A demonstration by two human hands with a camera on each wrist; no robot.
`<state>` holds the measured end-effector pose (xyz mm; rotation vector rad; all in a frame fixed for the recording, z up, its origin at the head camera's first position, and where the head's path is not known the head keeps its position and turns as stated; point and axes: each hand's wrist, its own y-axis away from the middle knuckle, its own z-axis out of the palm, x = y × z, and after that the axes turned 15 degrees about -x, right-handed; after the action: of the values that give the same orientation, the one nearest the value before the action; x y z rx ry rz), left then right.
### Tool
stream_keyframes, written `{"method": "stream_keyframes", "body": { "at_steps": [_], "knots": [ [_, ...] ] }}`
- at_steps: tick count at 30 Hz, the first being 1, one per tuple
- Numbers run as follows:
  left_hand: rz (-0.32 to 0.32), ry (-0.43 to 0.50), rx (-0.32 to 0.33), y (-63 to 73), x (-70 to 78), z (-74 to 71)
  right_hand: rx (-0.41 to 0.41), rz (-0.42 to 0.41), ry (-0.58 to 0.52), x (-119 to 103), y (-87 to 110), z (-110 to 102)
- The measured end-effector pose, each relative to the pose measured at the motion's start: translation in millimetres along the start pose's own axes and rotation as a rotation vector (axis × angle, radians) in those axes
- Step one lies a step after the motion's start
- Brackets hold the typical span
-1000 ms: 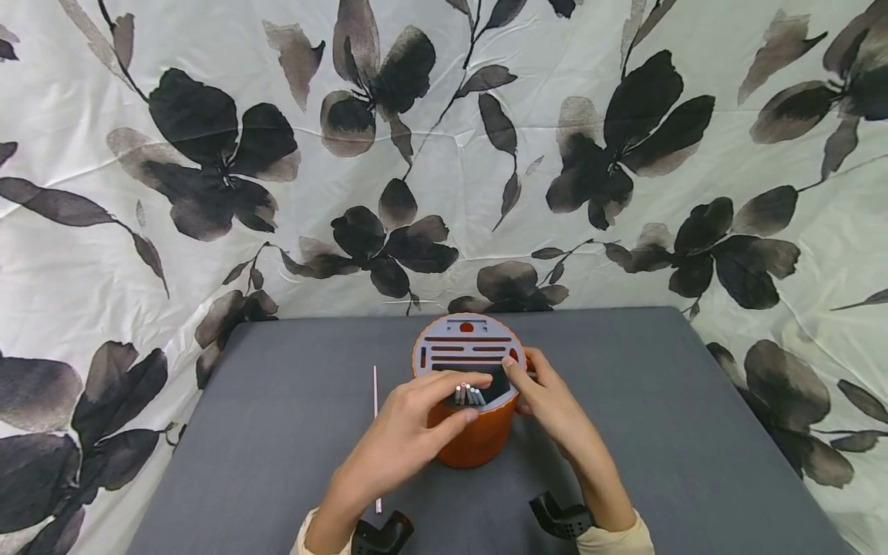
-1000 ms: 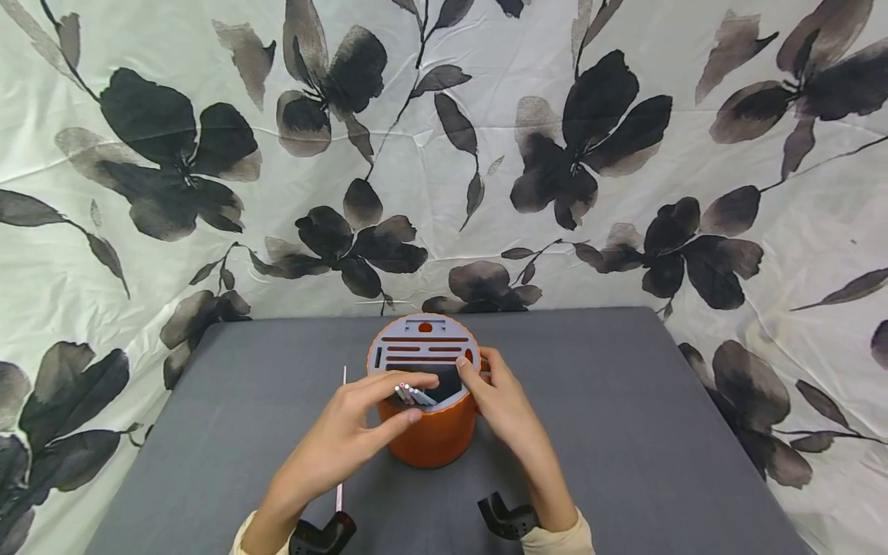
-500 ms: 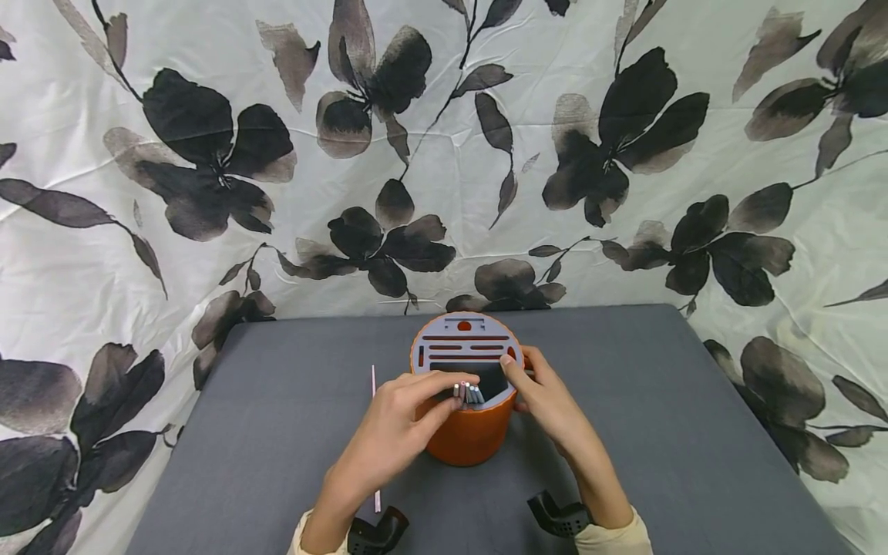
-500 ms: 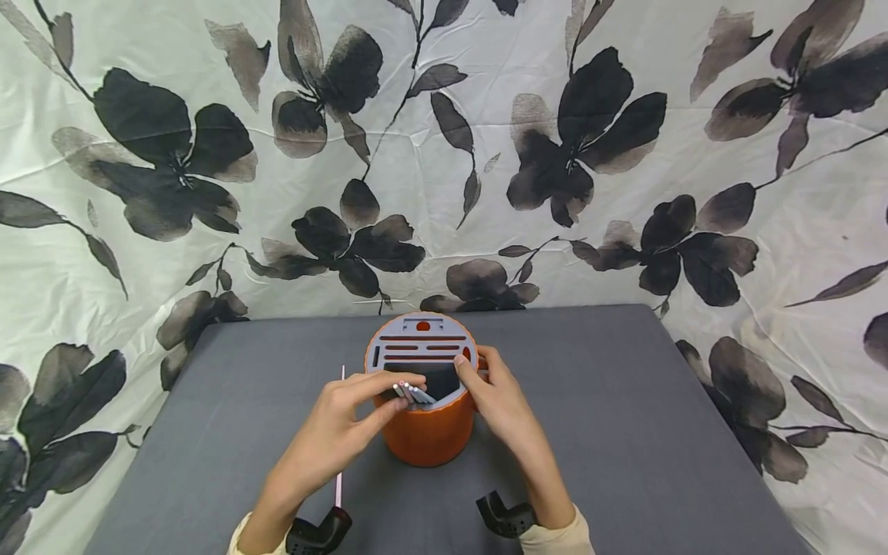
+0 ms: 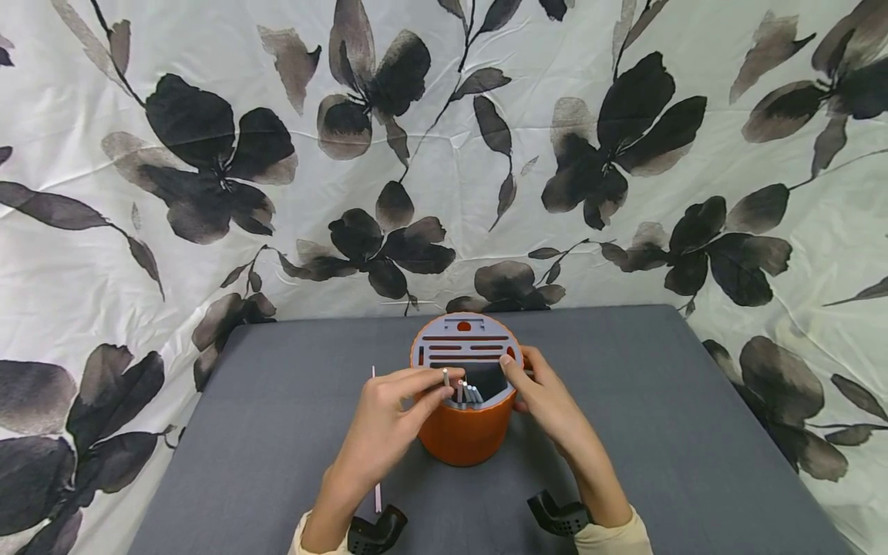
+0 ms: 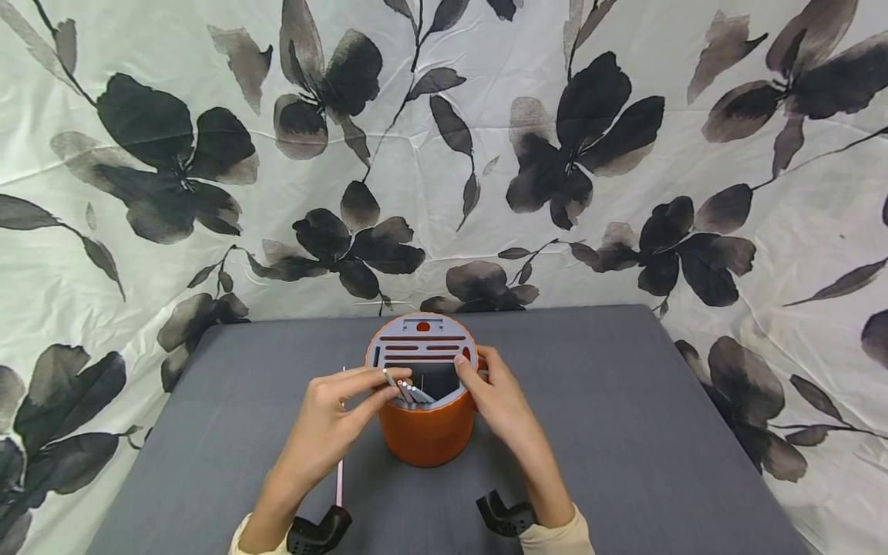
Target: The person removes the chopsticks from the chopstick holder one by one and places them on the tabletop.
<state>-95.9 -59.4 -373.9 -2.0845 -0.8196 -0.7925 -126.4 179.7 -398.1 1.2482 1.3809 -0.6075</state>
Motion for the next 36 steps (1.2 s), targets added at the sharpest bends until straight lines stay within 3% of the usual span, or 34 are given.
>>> {"method": "stream_keyframes", "body": {
  "at_steps": [4, 14, 25, 31, 36],
  "knots": [
    [0.03, 0.087, 0.033, -1.1, 0.4, -0.2, 0.001, -0.001, 0.006, 0.3, 1.5, 0.5],
    [0.007, 0.425, 0.161, 0.3, 4.4, -9.5, 0.013, -0.001, 0.011, 2.5, 1.8, 1.0],
    [0.127, 0.454, 0.289, 0.3, 10.5, -19.4, 0.016, -0.003, 0.006, 2.2, 2.4, 0.8],
    [0.172, 0.445, 0.388, 2.4, 14.6, -26.7, 0.015, -0.002, 0.006, 2.9, 1.3, 0.8],
    [0.251, 0.502, 0.492, 2.7, 18.4, -34.1, 0.015, -0.001, -0.001, 2.7, 0.4, 0.8]
  ]
}}
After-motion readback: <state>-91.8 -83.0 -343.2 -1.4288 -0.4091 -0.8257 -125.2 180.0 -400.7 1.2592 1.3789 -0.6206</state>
